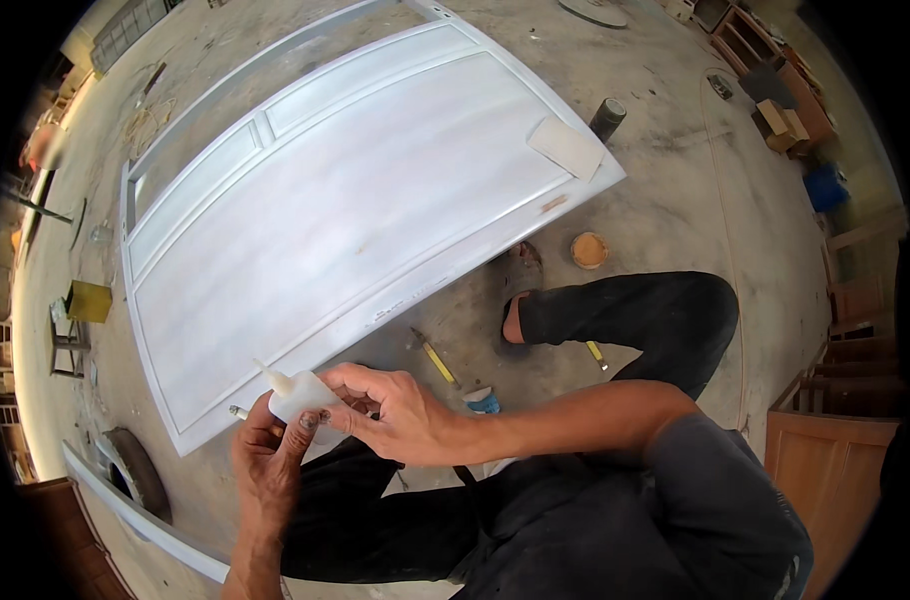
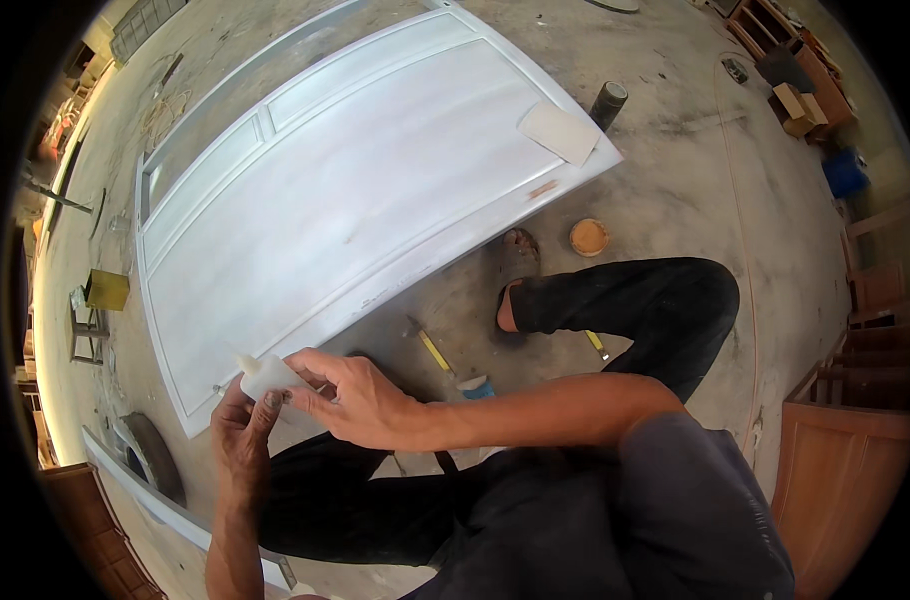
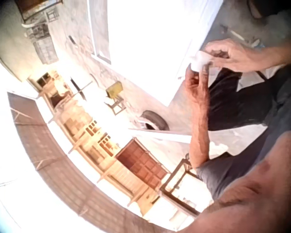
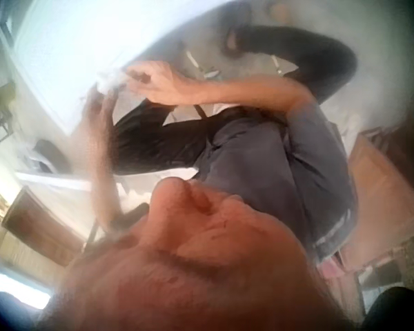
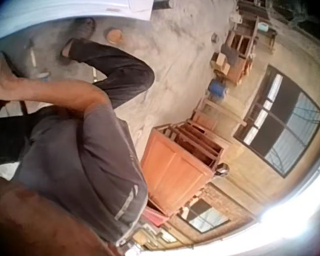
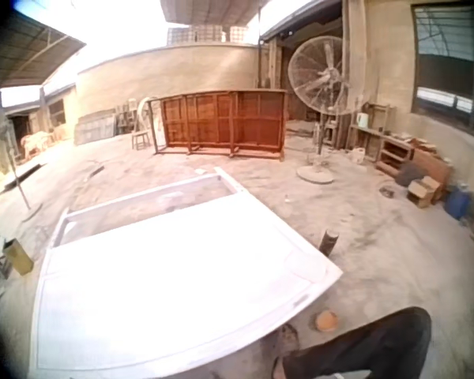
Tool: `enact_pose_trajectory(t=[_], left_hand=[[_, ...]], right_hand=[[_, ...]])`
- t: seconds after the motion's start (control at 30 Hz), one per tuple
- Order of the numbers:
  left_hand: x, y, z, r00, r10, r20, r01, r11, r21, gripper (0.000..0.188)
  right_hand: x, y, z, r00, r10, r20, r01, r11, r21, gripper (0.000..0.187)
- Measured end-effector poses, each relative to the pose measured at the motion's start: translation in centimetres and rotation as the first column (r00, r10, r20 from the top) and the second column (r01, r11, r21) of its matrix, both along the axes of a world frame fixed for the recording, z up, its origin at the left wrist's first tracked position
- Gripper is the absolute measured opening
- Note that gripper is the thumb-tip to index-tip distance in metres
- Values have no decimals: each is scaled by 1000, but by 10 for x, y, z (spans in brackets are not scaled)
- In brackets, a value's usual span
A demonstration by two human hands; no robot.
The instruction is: The person applies a white adhesive to a damaged area on a white door panel, then uses a utility knife to scrape and spread the material. They wipe the area with a cloth and repeat the application and scraping process on multiple spots.
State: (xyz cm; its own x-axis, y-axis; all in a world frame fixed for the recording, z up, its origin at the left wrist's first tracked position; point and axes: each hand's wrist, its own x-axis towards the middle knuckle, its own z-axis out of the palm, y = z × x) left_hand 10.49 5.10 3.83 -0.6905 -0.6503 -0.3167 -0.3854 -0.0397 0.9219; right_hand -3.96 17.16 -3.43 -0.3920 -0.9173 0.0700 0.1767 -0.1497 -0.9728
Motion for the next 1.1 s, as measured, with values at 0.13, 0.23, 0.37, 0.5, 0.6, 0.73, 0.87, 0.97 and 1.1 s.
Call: enact_pose_trajectory(t=[0.13, 0.23, 0.37, 0.5, 0.6, 0.73, 0.87, 0.97, 1.1], left_hand=[[-25, 18, -5, 991, 83, -101, -80, 996, 29, 35], [-35, 12, -8, 983, 88, -161, -98, 994, -52, 36], [-34, -4, -7, 960, 169, -224, -192, 978, -85, 38], [-45, -11, -11, 927, 239, -291, -256, 967, -22, 39], [-40, -14, -20, 920, 256, -295, -282, 958, -51, 38], [-35, -16, -28, 940, 265, -216, -287, 955, -76, 45], [-41, -17, -34, 948, 250, -199, -279, 951, -132, 44], [-48, -12, -36, 937, 276, -212, -311, 938, -151, 46], [-48, -11, -40, 954, 243, -175, -276, 940, -201, 45]], right_hand=[[-40, 16, 24, 948, 156, -276, -114, 980, 163, 32], [-126, 31, 52, 676, 393, -624, -276, 919, 280, 29], [-267, 97, 54, 555, 373, -743, 109, 853, 510, 26], [-389, 240, -47, 653, 318, -687, 470, 542, 697, 20], [-391, 328, -197, 616, 533, -580, 543, 247, 803, 18], [-304, 321, -280, 700, 514, -496, 482, 173, 859, 18], [-265, 288, -286, 712, 424, -559, 504, 245, 828, 18], [-245, 264, -278, 720, 365, -590, 506, 306, 806, 18], [-233, 248, -265, 725, 306, -616, 518, 347, 782, 18]])
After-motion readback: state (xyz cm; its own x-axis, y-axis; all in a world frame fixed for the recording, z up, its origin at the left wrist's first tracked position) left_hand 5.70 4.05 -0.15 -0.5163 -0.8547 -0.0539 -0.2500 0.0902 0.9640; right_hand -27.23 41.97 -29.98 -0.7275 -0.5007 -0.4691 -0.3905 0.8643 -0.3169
